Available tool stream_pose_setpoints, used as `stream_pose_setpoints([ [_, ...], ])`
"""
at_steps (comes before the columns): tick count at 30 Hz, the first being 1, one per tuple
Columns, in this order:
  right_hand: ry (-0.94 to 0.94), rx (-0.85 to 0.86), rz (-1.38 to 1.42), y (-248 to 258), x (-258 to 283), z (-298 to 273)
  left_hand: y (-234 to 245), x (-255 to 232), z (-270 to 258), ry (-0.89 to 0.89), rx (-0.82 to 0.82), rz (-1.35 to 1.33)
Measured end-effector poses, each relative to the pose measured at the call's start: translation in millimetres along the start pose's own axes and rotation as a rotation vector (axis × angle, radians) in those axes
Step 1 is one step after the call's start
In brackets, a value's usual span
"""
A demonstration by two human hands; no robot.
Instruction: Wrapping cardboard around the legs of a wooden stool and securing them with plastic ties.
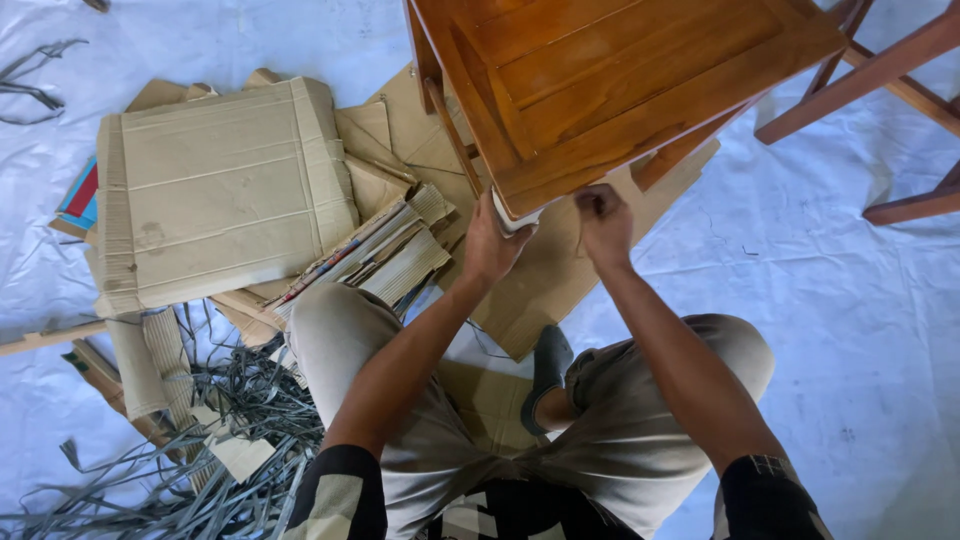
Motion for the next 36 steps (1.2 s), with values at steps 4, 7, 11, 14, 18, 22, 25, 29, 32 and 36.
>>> stream_pose_setpoints([
  [4,0.055,0.231,0.032,-31,46,-22,2,-3,4,-0.014,0.009,0.043],
  [7,0.098,0.322,0.071,-38,65,-31,-2,3,13,-0.087,0.037,0.073],
  [11,0.079,0.347,0.099,-49,58,-34,2,0,16,-0.15,0.143,0.154],
  [14,0.09,0.329,0.004,-55,39,-25,8,-6,16,-0.166,0.207,0.14],
  [18,0.05,0.442,-0.05,-60,50,-15,12,2,15,-0.114,0.329,-0.052],
  [22,-0.005,0.492,-0.026,-60,66,-10,10,39,48,-0.165,0.382,-0.409],
  [25,0.024,0.497,-0.021,-60,66,-9,3,48,52,-0.182,0.774,-0.979],
  [29,0.054,0.498,-0.029,-57,74,-7,13,21,38,0.241,0.219,-0.672],
  [32,0.052,0.493,-0.028,-55,78,-6,20,16,38,0.19,0.114,-0.778],
  [36,0.125,0.511,-0.097,-55,77,-8,32,8,38,0.115,0.037,-0.855],
])
Point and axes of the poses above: each hand's wrist, its own z-axis towards the middle knuckle, its own y-axis out of the back of the hand, x = y × z, the point moved 7 cm from there along z, towards the middle knuckle, and after that the axes turned 10 degrees about y, right-handed, at the moved point
